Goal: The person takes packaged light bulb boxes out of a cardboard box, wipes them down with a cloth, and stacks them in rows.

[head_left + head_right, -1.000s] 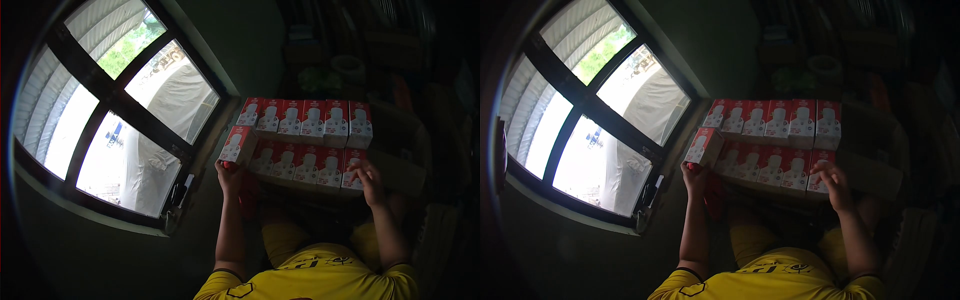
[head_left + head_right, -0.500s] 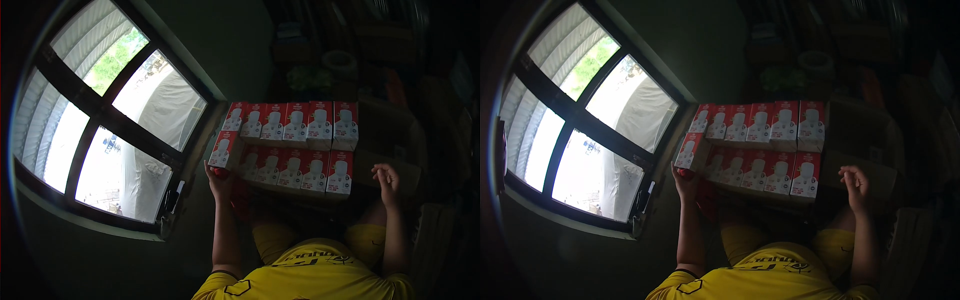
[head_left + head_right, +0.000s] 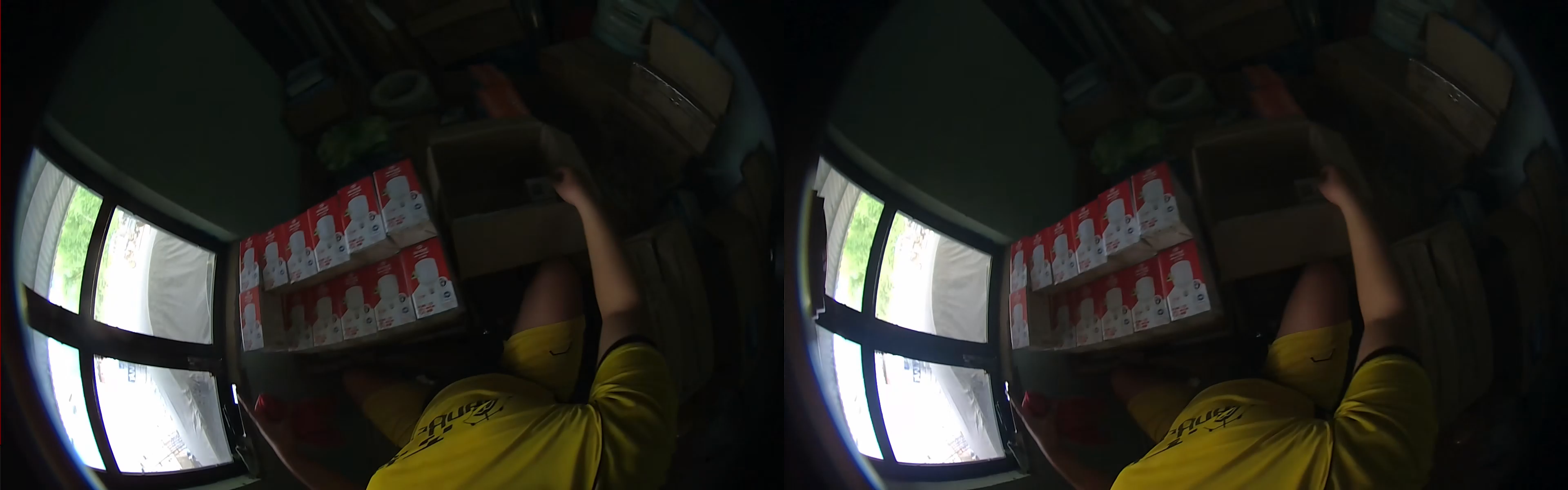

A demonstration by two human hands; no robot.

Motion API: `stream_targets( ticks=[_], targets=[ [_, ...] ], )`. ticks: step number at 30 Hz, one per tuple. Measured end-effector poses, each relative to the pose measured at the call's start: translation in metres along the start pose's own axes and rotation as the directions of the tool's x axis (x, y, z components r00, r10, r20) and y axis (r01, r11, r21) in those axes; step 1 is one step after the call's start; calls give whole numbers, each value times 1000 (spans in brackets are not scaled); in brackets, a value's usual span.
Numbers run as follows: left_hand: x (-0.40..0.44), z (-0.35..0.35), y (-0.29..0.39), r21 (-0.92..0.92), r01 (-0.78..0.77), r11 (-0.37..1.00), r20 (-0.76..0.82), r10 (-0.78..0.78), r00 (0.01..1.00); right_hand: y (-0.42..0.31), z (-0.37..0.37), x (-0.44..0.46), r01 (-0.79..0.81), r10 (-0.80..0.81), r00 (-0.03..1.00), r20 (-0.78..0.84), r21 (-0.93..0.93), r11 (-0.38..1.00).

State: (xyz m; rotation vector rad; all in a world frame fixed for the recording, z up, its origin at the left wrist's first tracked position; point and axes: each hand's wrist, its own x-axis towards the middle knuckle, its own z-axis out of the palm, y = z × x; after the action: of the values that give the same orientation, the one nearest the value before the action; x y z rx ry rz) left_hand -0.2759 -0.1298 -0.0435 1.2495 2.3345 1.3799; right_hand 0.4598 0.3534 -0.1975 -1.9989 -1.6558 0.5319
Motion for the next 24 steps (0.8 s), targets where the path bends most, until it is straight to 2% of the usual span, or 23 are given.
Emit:
stream_targets(
  ticks=[2, 5, 9, 10, 11, 13, 17, 18, 20, 22, 23, 24],
  targets=[
    [-20, -12, 33, 74, -52, 996, -29, 55, 998, -25, 2, 19, -57, 46, 996, -72, -155, 986],
    [-26, -76, -34, -20, -19, 1000, 59, 20, 998, -58, 8, 45, 42, 51, 967, 249, -354, 934],
    [-31, -86, 34, 66, -118, 991, -231, 130, 964, -18, 65, 78, 48, 91, 936, 340, -380, 924],
    [-30, -82, 53, 99, -143, 985, -306, 167, 937, 12, 94, 101, -64, 179, 875, 450, -258, 964],
    [-30, -80, 69, 128, -160, 979, -373, 197, 907, 16, 102, 96, -183, 234, 921, 310, -185, 966],
    [-33, -78, 98, 176, -182, 968, -497, 246, 832, -4, 110, 92, -221, 264, 927, 265, -183, 958],
    [-36, -78, 125, 218, -201, 955, -595, 293, 749, -51, 63, 74, 94, 279, 756, 592, -520, 849],
    [-35, -78, 130, 225, -202, 953, -605, 299, 738, -58, 60, 69, 109, 272, 748, 605, -516, 850],
    [-35, -75, 137, 235, -208, 950, -628, 311, 714, -71, 54, 67, 144, 247, 742, 623, -508, 849],
    [-36, -74, 140, 228, -218, 949, -649, 315, 693, -33, 105, 79, -128, 241, 921, 307, -346, 930],
    [-36, -73, 141, 224, -225, 948, -653, 317, 687, -22, 121, 91, -137, 264, 912, 315, -372, 918],
    [-37, -72, 144, 223, -231, 947, -661, 321, 678, 1, 144, 105, -89, 217, 930, 298, -389, 917]
  ],
)
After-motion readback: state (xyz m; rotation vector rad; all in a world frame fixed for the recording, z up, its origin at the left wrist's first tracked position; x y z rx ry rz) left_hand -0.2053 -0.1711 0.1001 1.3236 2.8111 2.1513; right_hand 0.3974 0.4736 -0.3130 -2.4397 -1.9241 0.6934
